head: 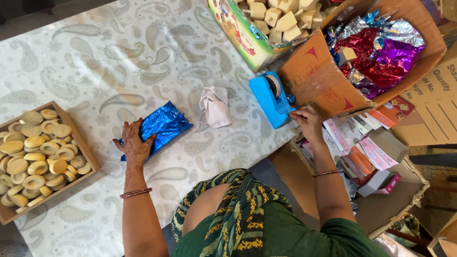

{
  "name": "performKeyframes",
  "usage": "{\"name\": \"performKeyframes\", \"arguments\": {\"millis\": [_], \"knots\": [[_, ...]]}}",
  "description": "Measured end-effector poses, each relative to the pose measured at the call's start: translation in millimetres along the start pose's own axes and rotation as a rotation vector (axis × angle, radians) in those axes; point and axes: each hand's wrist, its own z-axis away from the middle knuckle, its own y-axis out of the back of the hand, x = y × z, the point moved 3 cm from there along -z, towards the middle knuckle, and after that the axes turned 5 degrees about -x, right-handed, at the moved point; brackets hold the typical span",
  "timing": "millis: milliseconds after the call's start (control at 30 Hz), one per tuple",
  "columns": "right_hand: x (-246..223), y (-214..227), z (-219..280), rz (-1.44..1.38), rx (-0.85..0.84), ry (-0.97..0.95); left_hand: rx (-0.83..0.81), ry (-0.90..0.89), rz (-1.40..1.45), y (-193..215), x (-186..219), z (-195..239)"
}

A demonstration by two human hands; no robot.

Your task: The person wraps gold-colored circular items in blue foil and white tissue paper, using a tape dispenser to secure the packaging.

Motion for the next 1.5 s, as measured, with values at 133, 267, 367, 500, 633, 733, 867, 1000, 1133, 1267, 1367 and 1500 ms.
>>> {"name": "performKeyframes", "arguments": {"millis": [133,267,367,500,633,733,867,1000,1133,1267,1367,1500], "knots": [[16,-6,5,-0.125,0.033,0.019,0.001,0.0,0.001,0,0,-1],[32,-12,11,-0.307,0.072,0.048,-0.001,0.006,-0.002,-3,-4,-1],[37,-14,15,-0.306,0.113,0.061,-0.004,0.006,-0.006,-3,-3,-1],[22,-15,21,-0.172,0.145,0.076,-0.004,0.018,-0.006,-2,-2,0],[21,-18,28,-0.136,0.194,0.131,0.001,0.021,-0.017,-1,-3,-2],[24,-20,35,-0.252,0.228,0.152,-0.011,0.03,-0.028,-2,-4,-1],[39,-22,37,-0.284,0.231,0.073,-0.008,0.011,-0.021,-2,-2,-1],[44,-19,30,-0.654,0.269,-0.228,-0.01,0.029,-0.009,-1,-2,-2],[63,-20,25,-0.942,0.324,-0.33,0.005,-0.01,-0.015,-3,-4,-3],[60,-24,19,-0.863,0.324,-0.4,-0.004,0.018,-0.009,-3,-4,-2],[51,-25,18,-0.898,0.325,-0.443,0.003,0.016,-0.007,-3,-4,-2],[58,-26,22,-0.785,0.266,-0.464,0.0,0.015,-0.009,-2,-3,-1]]}}
